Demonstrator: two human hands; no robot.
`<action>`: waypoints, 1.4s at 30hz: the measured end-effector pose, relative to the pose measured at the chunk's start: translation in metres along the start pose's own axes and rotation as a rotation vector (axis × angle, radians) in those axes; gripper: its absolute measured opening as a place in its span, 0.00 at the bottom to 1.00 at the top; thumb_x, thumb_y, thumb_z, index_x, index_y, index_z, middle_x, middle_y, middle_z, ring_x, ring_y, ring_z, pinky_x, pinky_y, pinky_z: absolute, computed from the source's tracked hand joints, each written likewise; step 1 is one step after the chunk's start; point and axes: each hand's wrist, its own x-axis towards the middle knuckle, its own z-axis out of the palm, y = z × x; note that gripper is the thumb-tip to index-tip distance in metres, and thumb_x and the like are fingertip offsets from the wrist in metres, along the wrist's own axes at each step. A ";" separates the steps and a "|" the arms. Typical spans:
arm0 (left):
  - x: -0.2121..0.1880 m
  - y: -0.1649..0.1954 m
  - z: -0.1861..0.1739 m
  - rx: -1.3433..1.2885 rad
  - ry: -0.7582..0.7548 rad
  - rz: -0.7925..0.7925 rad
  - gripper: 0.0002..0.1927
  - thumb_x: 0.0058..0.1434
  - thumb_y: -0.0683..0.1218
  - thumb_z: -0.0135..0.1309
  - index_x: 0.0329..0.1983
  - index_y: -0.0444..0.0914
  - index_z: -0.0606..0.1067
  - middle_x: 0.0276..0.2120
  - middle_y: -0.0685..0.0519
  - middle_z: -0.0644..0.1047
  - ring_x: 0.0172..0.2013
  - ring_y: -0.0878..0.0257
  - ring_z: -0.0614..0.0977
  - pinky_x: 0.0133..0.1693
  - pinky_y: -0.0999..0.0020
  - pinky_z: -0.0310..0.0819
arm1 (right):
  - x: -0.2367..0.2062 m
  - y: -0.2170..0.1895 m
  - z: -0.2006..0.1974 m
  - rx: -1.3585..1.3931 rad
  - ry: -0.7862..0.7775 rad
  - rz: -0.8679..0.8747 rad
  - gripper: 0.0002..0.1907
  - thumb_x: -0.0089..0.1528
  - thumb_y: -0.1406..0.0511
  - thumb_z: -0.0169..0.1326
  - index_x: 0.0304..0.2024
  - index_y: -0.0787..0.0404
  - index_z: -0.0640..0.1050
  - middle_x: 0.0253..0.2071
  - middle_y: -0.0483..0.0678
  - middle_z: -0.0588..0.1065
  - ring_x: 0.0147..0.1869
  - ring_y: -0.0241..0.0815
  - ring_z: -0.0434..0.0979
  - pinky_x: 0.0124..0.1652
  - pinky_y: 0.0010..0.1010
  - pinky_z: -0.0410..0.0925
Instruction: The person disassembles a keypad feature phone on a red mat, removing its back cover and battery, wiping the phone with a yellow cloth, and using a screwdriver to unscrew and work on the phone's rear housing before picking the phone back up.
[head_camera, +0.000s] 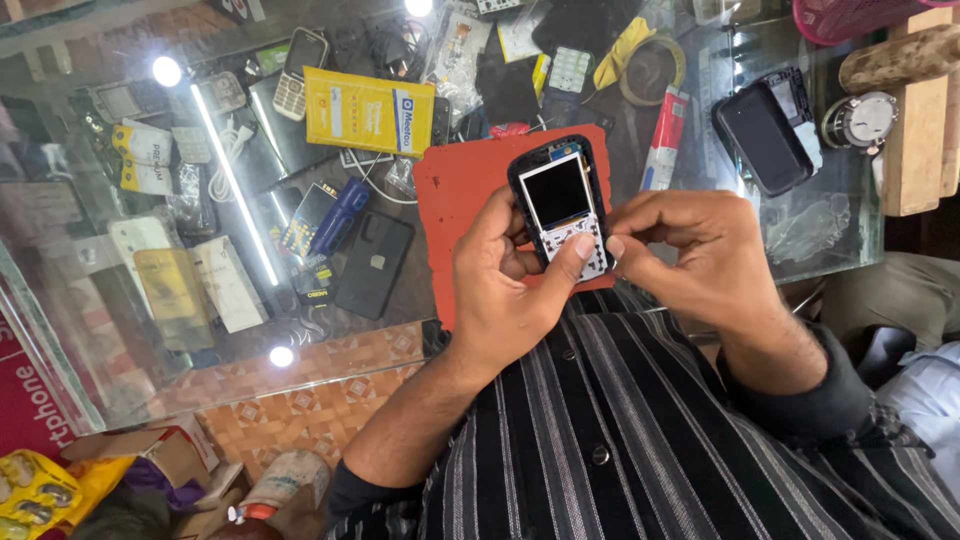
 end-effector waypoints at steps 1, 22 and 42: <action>0.000 0.000 0.000 -0.012 -0.005 -0.002 0.22 0.68 0.36 0.58 0.63 0.28 0.67 0.51 0.46 0.78 0.51 0.64 0.83 0.50 0.69 0.86 | -0.001 0.001 0.000 -0.010 0.015 -0.004 0.01 0.62 0.77 0.58 0.36 0.73 0.79 0.39 0.52 0.81 0.42 0.33 0.80 0.42 0.23 0.75; 0.009 -0.037 -0.040 0.282 0.057 -0.010 0.26 0.67 0.37 0.56 0.67 0.29 0.66 0.50 0.47 0.79 0.49 0.65 0.82 0.50 0.68 0.80 | 0.000 0.026 0.009 -0.175 -0.011 0.073 0.10 0.57 0.74 0.60 0.42 0.68 0.80 0.37 0.46 0.81 0.37 0.28 0.80 0.36 0.21 0.74; -0.004 -0.064 -0.065 1.376 0.038 0.309 0.43 0.56 0.51 0.65 0.70 0.27 0.61 0.58 0.36 0.70 0.53 0.40 0.74 0.52 0.49 0.71 | -0.113 0.102 -0.047 -1.017 -0.340 0.149 0.08 0.59 0.63 0.54 0.31 0.61 0.79 0.27 0.55 0.78 0.33 0.56 0.80 0.36 0.46 0.72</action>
